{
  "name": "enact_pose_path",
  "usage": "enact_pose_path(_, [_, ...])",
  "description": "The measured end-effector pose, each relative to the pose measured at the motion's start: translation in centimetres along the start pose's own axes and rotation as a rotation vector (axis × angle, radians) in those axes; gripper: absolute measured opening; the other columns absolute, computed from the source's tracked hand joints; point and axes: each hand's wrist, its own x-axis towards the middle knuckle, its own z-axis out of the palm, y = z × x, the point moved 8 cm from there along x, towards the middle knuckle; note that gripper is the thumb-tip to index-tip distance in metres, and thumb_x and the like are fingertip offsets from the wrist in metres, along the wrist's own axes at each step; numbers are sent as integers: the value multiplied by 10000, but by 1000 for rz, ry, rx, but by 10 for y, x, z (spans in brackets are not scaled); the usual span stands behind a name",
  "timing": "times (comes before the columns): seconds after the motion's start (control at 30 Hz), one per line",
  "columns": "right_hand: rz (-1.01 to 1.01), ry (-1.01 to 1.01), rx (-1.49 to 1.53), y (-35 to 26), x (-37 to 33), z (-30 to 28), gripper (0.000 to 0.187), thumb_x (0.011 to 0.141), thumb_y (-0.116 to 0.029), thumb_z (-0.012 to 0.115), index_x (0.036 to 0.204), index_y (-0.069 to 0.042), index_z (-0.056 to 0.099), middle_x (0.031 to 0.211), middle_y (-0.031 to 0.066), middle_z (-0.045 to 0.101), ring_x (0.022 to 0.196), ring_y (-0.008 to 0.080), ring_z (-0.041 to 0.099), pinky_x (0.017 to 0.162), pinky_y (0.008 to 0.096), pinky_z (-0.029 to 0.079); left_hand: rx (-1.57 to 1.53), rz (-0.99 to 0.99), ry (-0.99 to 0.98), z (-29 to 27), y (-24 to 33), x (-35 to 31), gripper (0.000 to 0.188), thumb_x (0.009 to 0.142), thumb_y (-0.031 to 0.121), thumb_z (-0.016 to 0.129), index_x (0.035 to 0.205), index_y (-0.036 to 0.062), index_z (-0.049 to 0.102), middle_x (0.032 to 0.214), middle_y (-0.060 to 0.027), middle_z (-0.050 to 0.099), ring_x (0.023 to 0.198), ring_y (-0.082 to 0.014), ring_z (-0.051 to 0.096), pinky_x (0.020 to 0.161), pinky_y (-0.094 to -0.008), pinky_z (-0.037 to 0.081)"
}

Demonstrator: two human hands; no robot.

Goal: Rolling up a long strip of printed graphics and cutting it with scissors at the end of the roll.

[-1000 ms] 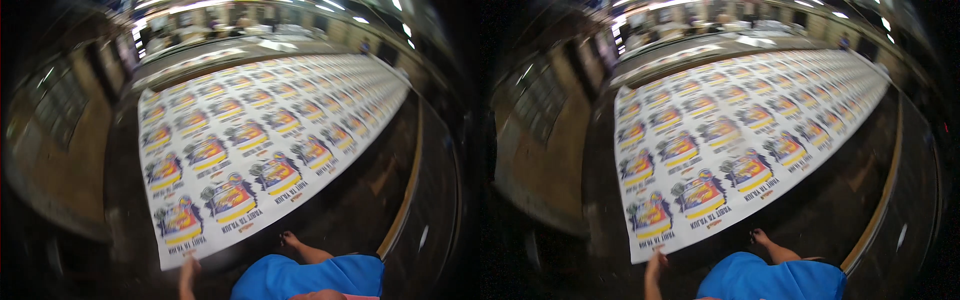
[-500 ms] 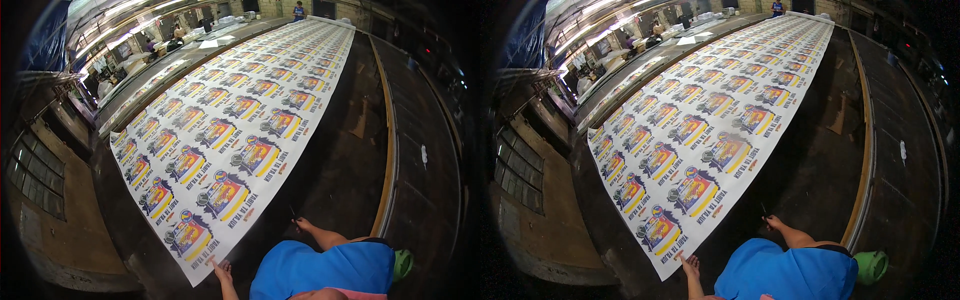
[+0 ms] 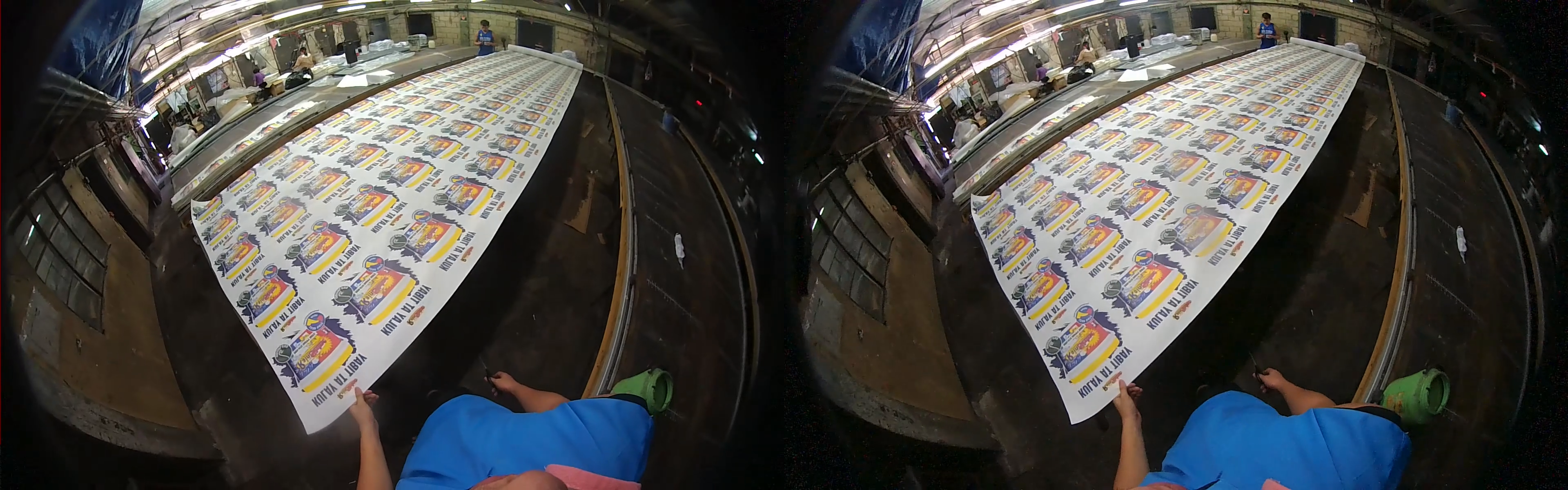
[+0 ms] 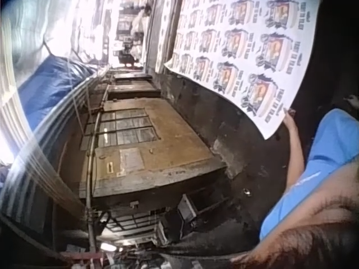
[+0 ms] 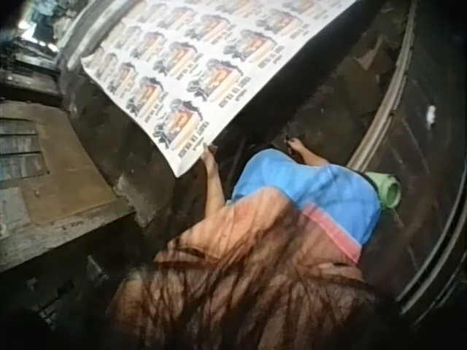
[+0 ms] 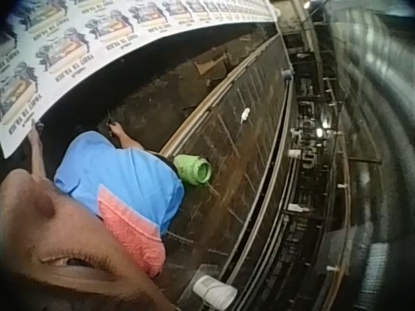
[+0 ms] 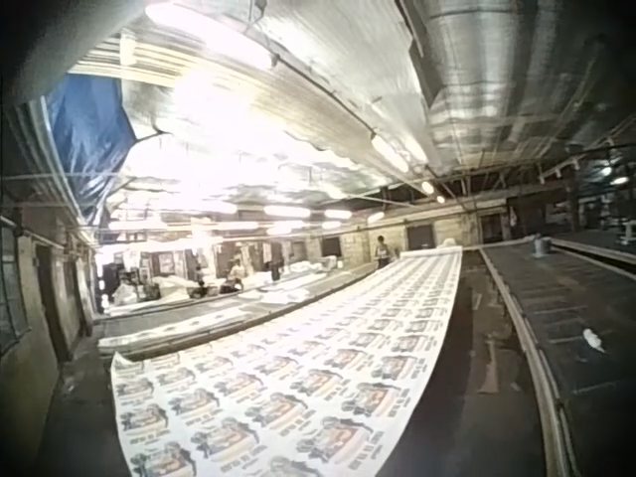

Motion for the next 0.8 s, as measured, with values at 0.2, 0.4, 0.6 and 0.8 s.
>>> enact_pose_path(0.2, [-29,43,57,-22,-13,11,508,883,-378,771,1110,37,585,781,117,641,583,199,629,505,348,536,-29,-37,25,-5,-10,-3,414,1021,423,573,903,32,643,702,-61,671,616,-149,664,594,-249,535])
enact_pose_path(0.4, [-126,-88,96,-83,-26,49,500,921,-477,682,1141,-41,575,745,110,605,566,214,594,508,362,489,11,-46,-29,-4,0,2,326,1046,344,542,1310,155,578,802,-40,657,649,-130,650,614,-275,559])
enact_pose_path(0.6, [-224,-580,193,-161,-98,131,489,1001,-561,477,1259,-146,501,770,102,592,648,238,575,639,378,467,19,31,-73,-2,22,4,344,1051,275,540,1313,55,572,815,-75,644,640,-130,623,609,-286,569])
enact_pose_path(0.8, [-300,-718,199,-224,-150,177,413,1028,-448,525,1270,-115,503,742,81,603,589,196,595,581,335,495,40,90,-164,3,38,-1,332,1046,289,550,1280,56,584,764,-65,637,620,-126,622,595,-265,543])
